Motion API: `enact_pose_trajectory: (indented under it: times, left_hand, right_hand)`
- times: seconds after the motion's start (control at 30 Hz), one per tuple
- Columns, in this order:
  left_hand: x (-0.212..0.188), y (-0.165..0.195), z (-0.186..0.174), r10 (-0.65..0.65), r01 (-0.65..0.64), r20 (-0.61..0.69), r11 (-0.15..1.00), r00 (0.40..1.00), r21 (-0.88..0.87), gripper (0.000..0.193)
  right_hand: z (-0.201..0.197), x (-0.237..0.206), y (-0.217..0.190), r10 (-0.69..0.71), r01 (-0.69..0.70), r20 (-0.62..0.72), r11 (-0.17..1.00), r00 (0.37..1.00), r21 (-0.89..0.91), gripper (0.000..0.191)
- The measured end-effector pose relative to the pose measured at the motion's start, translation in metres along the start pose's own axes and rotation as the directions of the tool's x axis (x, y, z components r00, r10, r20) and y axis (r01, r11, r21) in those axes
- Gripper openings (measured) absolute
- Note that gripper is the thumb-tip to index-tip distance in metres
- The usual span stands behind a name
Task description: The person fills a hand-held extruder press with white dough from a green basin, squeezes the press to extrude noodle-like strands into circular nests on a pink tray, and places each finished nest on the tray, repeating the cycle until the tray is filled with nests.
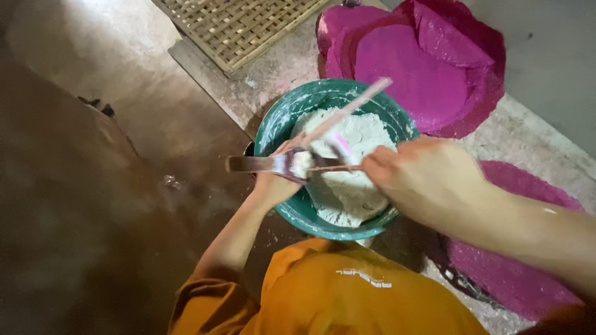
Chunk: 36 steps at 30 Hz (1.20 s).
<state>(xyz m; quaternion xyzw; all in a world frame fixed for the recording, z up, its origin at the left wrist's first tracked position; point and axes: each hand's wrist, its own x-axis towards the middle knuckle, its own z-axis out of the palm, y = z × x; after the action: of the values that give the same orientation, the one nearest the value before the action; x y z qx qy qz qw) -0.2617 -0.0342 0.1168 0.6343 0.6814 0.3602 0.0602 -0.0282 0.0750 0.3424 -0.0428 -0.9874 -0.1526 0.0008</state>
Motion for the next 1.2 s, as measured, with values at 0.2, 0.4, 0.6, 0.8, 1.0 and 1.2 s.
enact_pose_trajectory:
  times: [0.2, 0.4, 0.6, 0.8, 1.0, 1.2]
  left_hand:
    - [0.009, 0.028, 0.001, 0.091, -0.09, -0.005, 0.972, 0.996, -0.218, 0.072]
    - [0.013, 0.02, -0.029, -0.201, 0.204, 0.085, 0.979, 0.976, -0.022, 0.078]
    - [0.019, 0.011, -0.006, 0.1, -0.1, -0.014, 0.995, 0.995, -0.005, 0.066]
    - [0.012, -0.013, -0.009, -0.147, 0.148, -0.084, 0.989, 0.986, 0.005, 0.068]
    - [0.022, -0.002, -0.008, 0.018, 0.059, -0.296, 0.967, 0.955, 0.248, 0.047]
    - [0.042, -0.019, -0.01, -0.26, 0.305, -0.373, 0.95, 0.891, 0.065, 0.085]
  right_hand:
    - [0.027, 0.049, -0.037, -0.135, 0.139, 0.05, 0.988, 0.989, -0.07, 0.012]
    - [-0.01, 0.008, -0.006, 0.016, -0.014, 0.033, 0.998, 0.999, -0.055, 0.013]
    - [0.032, 0.052, -0.042, -0.006, 0.011, 0.026, 0.983, 1.0, -0.183, 0.014]
    - [0.059, 0.004, -0.016, 0.23, -0.234, 0.041, 0.958, 0.972, 0.168, 0.007]
    - [0.116, 0.02, -0.03, 0.502, -0.257, -0.126, 0.623, 0.856, 0.739, 0.045]
    - [0.179, 0.009, -0.067, 0.528, -0.284, 0.088, 0.301, 0.845, 0.91, 0.046]
